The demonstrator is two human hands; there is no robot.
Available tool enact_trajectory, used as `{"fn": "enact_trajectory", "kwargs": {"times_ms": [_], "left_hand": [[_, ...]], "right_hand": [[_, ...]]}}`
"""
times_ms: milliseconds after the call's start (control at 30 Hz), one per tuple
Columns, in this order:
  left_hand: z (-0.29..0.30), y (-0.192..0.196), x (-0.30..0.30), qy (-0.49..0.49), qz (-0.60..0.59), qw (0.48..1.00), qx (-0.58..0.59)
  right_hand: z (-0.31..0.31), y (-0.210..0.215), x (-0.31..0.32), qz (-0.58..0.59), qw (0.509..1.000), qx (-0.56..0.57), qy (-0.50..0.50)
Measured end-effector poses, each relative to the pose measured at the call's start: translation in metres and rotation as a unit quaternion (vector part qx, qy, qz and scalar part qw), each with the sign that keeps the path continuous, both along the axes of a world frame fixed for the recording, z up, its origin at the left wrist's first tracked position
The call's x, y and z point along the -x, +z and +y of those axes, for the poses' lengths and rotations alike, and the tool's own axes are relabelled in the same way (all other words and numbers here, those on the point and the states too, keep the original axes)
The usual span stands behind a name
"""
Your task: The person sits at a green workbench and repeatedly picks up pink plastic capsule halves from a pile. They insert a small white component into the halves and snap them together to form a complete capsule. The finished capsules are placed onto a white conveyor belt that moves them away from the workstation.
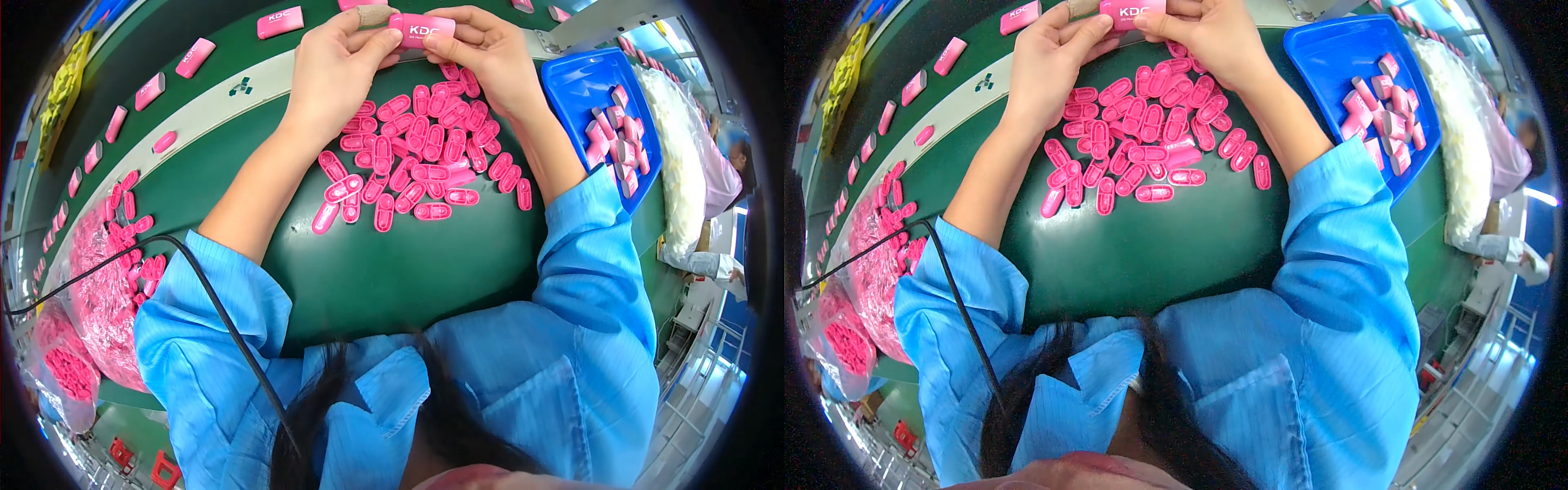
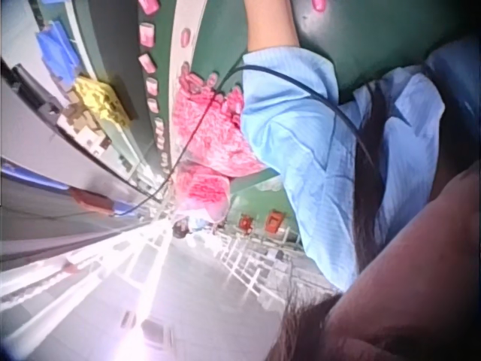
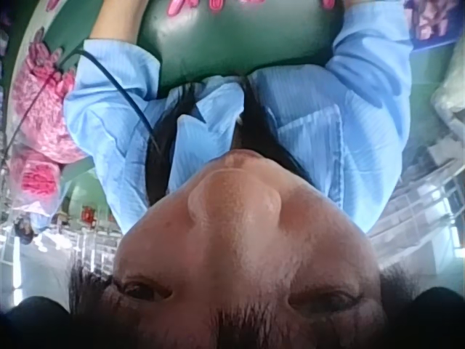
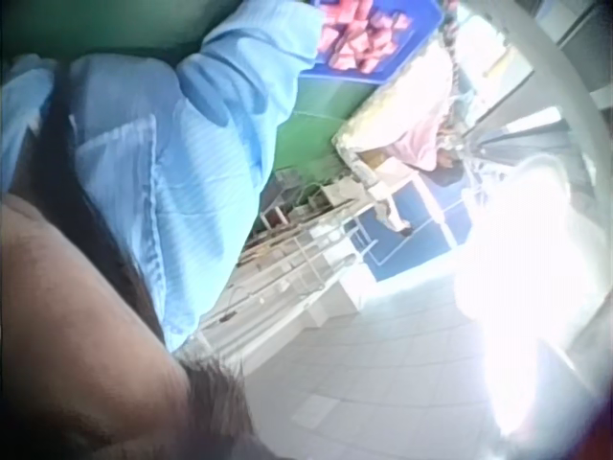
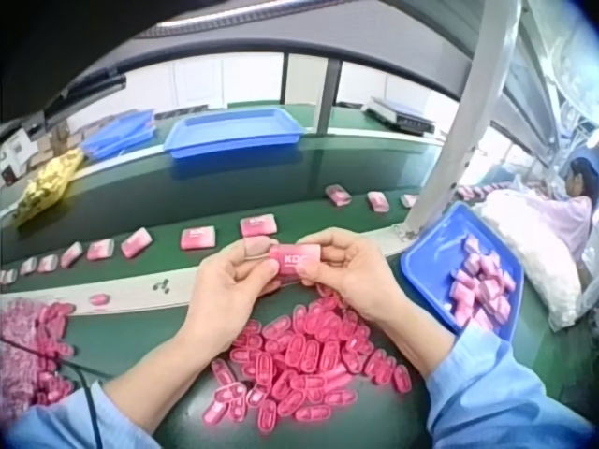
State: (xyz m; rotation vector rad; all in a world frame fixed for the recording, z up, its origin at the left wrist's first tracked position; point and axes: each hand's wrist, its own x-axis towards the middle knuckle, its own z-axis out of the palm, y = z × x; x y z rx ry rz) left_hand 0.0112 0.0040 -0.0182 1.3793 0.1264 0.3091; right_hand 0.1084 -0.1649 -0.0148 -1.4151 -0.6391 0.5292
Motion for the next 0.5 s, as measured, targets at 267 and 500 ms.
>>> {"fn": "enact_trajectory", "kwargs": {"times_ms": [267,500], "left_hand": [[0.002,-0.001,0.001,-0.019,0.001,1.000,-0.012],[0.002,0.005,0.000,0.005,-0.050,0.991,-0.121]], "right_hand": [[0.000,0.002,-0.004,0.007,0.999,-0.015,0.028],[-0.004,-0.009,-0.013,-0.044,0.999,-0.010,-0.006]]}}
